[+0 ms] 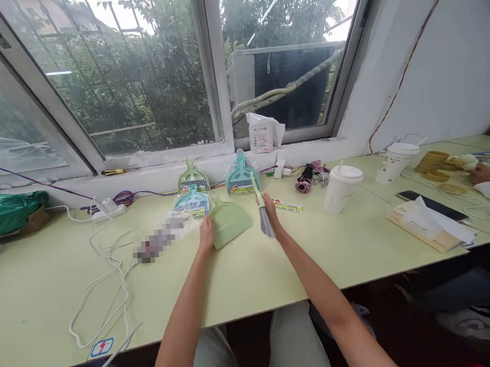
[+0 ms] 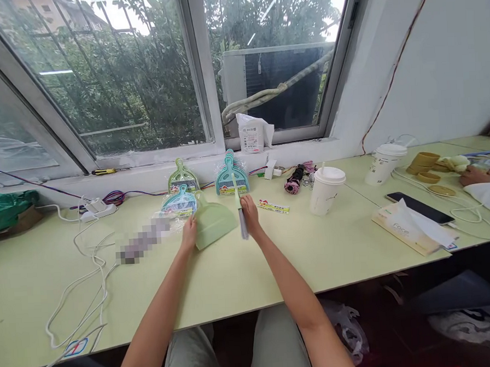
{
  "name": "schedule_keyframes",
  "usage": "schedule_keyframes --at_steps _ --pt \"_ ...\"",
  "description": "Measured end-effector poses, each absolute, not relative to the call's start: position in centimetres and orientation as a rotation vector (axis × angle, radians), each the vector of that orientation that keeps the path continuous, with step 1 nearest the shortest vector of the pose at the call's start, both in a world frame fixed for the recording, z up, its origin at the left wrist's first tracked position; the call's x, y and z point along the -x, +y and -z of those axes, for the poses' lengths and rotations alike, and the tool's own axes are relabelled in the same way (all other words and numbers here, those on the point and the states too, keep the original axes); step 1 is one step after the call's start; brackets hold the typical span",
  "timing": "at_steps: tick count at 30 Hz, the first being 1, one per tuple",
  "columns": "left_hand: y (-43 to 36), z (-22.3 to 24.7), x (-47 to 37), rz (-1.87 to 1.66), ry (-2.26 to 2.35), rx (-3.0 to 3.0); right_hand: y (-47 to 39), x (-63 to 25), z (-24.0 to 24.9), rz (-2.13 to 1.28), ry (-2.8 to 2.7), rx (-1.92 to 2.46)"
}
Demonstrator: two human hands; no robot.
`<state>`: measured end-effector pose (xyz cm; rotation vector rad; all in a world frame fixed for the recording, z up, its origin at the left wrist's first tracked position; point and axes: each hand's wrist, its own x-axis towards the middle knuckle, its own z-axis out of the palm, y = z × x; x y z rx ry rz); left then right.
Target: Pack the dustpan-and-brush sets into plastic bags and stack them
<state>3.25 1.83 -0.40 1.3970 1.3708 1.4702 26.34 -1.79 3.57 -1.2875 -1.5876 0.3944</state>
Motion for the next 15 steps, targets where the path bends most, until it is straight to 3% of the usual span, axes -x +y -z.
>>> schedule_keyframes --at_steps 3,8,15 --pt "2.3 0.5 -1.2 -1.44 1.525 -1.425 -1.8 -29.2 -4.2 -0.162 -1.659 1.443" --pt "1.3 0.0 -0.5 -1.088 1.758 -1.68 -1.4 -32.2 -1.8 0.166 -1.924 1.817" --pt "0.5 -0.9 -0.9 -0.775 1.934 -1.816 -1.1 -30.9 -0.2 0.199 -2.033 2.027"
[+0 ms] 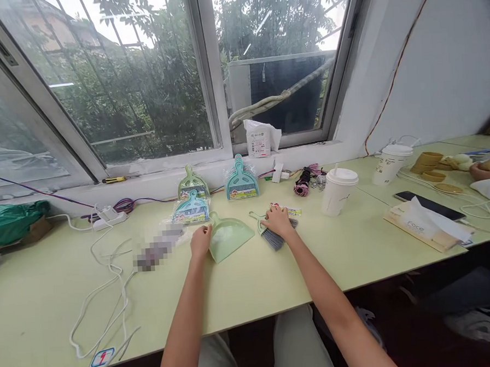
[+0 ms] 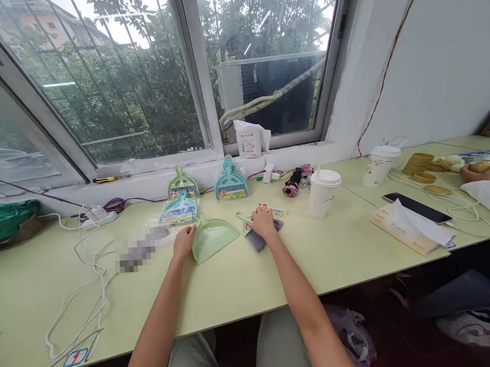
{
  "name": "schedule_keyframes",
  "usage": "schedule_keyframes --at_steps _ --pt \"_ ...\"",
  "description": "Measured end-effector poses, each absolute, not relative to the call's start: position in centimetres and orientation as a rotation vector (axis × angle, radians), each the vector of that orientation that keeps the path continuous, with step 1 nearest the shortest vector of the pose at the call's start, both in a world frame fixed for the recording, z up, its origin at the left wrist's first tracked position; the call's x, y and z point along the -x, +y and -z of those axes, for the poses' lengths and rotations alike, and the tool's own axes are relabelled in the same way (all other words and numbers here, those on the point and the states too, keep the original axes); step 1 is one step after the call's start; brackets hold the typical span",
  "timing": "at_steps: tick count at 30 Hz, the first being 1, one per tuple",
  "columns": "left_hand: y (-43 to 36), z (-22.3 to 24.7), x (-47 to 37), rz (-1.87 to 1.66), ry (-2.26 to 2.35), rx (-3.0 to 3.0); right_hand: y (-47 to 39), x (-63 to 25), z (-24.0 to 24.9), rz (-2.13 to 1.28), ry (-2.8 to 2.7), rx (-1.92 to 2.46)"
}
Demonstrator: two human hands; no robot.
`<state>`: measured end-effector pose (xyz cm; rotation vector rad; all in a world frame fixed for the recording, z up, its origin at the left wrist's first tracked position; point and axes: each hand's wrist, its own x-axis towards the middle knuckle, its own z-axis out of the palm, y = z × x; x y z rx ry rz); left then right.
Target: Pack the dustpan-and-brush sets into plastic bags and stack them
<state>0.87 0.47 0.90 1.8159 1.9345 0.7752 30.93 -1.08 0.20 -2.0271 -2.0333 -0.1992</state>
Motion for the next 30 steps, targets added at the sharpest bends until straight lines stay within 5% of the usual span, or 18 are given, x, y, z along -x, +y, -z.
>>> schedule_keyframes --at_steps 8,16,23,30 --pt "0.1 -0.7 -1.2 -0.442 2.157 -2.15 -0.9 -30.0 -0.9 0.055 -1.904 1.997" --pt "-2.1 -0.3 -6.4 -0.553 1.301 -2.695 -1.2 -25.5 0.5 -0.103 -1.99 1.634" --pt "-1.0 -0.5 -4.1 -0.895 1.454 -2.898 -1.0 -25.3 1.3 -0.202 -2.047 1.462" --pt "-1.3 -0.1 -4.3 -0.659 1.111 -3.253 -0.5 -25.4 1.9 -0.24 -2.091 1.374"
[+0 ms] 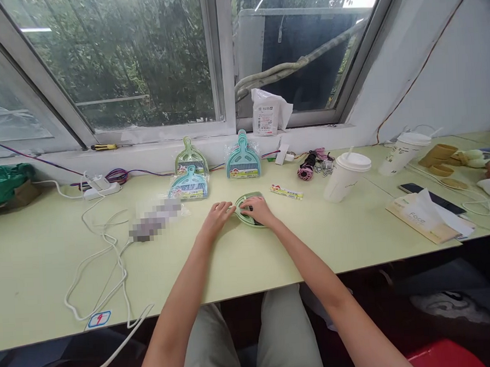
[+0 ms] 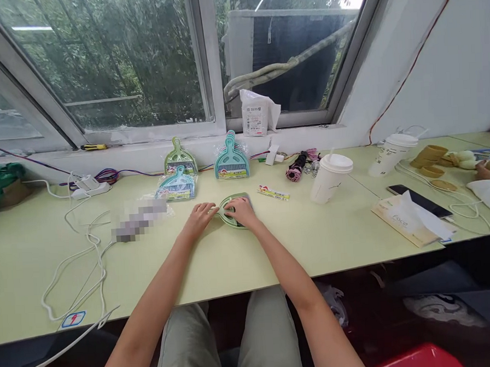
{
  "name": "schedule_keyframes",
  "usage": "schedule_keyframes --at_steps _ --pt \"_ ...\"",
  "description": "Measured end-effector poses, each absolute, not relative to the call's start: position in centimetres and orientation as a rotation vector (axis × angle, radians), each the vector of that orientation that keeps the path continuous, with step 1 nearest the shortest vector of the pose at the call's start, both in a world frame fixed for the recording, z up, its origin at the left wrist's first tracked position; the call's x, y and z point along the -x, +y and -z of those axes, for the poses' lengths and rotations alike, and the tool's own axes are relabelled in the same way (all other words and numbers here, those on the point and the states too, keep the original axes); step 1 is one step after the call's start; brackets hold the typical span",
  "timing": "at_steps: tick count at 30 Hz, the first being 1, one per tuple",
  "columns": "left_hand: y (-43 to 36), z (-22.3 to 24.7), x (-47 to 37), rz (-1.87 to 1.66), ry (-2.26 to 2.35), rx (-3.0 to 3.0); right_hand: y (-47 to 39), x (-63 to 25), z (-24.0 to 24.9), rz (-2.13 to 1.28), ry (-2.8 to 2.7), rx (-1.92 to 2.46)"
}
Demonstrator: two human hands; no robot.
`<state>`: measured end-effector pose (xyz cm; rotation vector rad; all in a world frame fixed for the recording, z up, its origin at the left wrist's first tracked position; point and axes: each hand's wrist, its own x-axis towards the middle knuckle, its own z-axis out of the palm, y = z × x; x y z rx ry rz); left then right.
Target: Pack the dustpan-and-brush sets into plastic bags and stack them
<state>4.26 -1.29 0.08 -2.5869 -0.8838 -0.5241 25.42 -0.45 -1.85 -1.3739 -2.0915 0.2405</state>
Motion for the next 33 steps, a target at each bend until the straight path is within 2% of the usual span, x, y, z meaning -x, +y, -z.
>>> schedule_keyframes --at_steps 4,14,17,21,23,27,30,33 --pt "-1.2 0.1 -4.8 0.49 -0.832 2.68 -0.1 -26.0 1.4 -0.225 -2.148 1.409" --pt "-0.3 1.3 -5.2 0.692 -1.123 2.834 -0.7 -24.7 -1.8 -0.057 -2.317 1.629" --pt "-0.7 0.8 -5.4 1.126 -1.32 2.818 -1.3 -24.9 -1.8 -0.128 -2.212 1.617" --pt "-1.1 0.0 -7.1 2.188 -1.789 2.465 -1.6 -24.2 -1.6 -0.204 -1.822 1.701" --pt "-1.0 0.3 -8.1 2.586 -1.988 2.491 -1.2 -23.6 -1.4 -0.205 -1.668 1.657" --pt "-0.4 1.1 -8.7 2.848 -2.139 2.637 0.1 -24.6 -0.8 -0.232 -1.57 1.569" --pt "0.2 1.0 -7.3 3.059 -2.348 2.206 0.6 -28.0 0.2 -0.018 -1.376 1.852" --pt "0.6 0.3 -5.6 3.173 -2.322 2.03 0.8 -30.9 1.3 -0.075 -1.396 2.11"
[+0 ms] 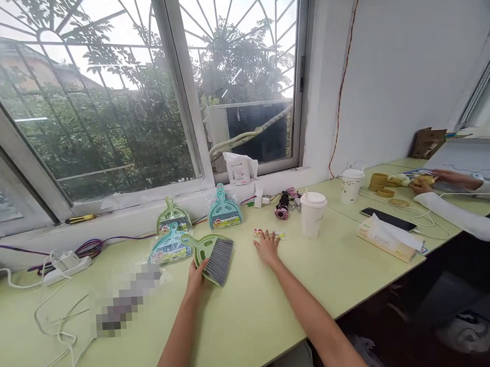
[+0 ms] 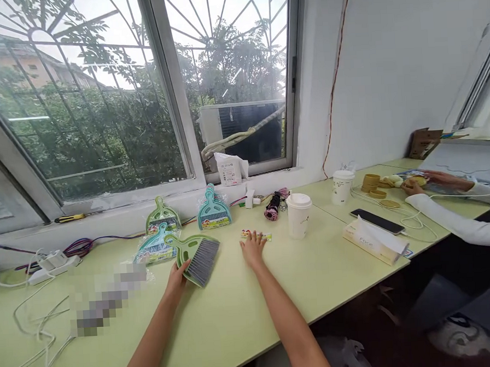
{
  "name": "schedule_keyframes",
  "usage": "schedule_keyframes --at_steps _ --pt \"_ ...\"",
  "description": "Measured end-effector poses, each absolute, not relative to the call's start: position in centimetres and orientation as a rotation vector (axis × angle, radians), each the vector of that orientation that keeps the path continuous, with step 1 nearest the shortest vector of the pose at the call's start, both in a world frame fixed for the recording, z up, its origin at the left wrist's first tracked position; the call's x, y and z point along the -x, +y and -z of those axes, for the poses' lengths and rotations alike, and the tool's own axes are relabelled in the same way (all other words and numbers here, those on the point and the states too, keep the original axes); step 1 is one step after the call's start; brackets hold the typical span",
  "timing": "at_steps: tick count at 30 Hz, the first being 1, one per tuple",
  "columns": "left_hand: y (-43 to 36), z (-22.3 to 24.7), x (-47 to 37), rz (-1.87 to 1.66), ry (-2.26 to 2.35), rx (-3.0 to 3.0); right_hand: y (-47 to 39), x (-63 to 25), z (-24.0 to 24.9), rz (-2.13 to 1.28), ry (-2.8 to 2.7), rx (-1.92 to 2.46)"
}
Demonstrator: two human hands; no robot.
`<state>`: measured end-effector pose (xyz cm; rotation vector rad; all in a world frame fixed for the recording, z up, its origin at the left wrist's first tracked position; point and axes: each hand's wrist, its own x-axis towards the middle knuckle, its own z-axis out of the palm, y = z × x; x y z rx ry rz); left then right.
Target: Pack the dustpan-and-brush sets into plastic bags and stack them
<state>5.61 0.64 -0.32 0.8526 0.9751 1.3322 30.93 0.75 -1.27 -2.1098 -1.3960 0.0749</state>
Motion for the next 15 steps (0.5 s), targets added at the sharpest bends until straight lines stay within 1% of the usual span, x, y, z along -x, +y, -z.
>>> schedule_keyframes --at_steps 3,6,10,15 --pt "1.0 0.1 -4.4 -1.384 0.962 -0.822 0.9 -30.8 2.1 -0.241 -1.65 1.981" --pt "1.2 0.4 -3.9 -1.37 0.965 -0.762 1.0 -28.8 2.5 -0.259 -1.828 1.789" --pt "1.4 0.9 -3.8 -1.356 0.95 -0.708 0.8 -27.4 2.8 -0.224 -1.836 1.84" --pt "1.6 1.2 -4.0 -1.327 1.013 -0.748 0.8 -28.6 2.8 -0.278 -1.789 1.7"
